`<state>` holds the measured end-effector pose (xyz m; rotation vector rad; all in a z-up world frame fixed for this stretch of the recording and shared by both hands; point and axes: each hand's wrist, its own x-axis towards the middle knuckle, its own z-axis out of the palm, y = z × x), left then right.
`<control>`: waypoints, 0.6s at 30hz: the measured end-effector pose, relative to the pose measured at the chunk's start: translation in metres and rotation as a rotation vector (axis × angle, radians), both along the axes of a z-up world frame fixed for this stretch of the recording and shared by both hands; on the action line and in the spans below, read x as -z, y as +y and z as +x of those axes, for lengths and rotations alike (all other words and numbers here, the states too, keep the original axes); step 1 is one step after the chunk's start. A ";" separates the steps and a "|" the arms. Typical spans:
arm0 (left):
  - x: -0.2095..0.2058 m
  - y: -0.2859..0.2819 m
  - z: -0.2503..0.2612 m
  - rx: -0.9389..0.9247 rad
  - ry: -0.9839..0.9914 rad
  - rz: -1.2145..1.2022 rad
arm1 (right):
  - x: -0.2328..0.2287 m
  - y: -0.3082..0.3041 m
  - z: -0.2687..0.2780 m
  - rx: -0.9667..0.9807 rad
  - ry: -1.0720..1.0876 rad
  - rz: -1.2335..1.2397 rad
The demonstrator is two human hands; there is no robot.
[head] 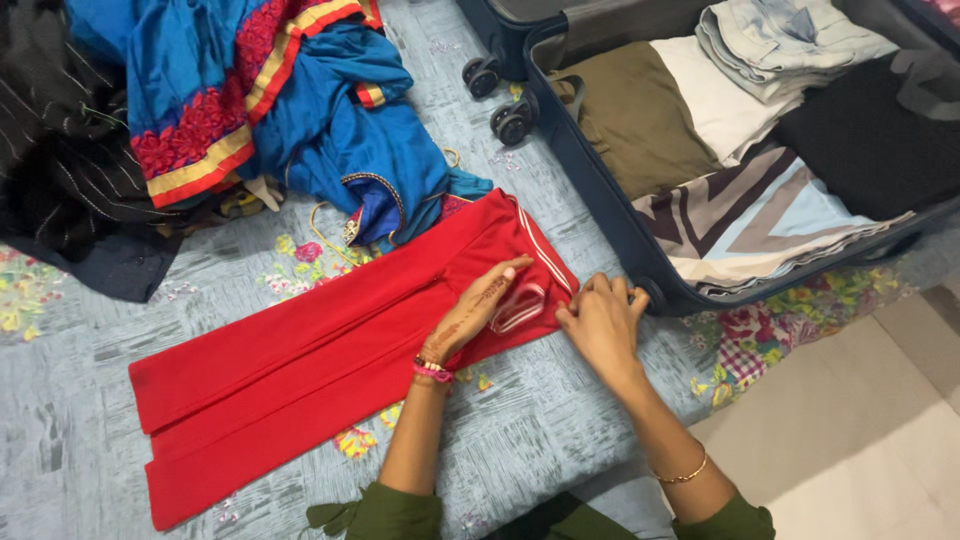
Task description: The person folds a pair of jeans and a red shirt by hand on a bed before placing them into an open suitcase.
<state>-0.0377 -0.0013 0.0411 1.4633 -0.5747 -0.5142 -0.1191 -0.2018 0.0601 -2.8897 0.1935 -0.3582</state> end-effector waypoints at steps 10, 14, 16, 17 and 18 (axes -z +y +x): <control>0.015 -0.027 -0.028 -0.287 -0.693 0.546 | 0.004 0.003 -0.008 -0.018 0.021 0.014; 0.040 -0.020 -0.017 -0.358 -0.661 0.651 | 0.000 0.004 -0.006 -0.012 -0.031 0.037; 0.045 -0.017 -0.010 -0.551 -0.788 0.506 | -0.003 0.001 -0.001 -0.032 -0.036 0.157; 0.044 -0.016 -0.008 -0.648 -0.850 0.430 | -0.004 -0.002 0.005 -0.044 -0.039 0.217; 0.042 -0.013 -0.002 -0.649 -0.585 0.441 | -0.003 -0.006 0.013 -0.061 -0.046 0.242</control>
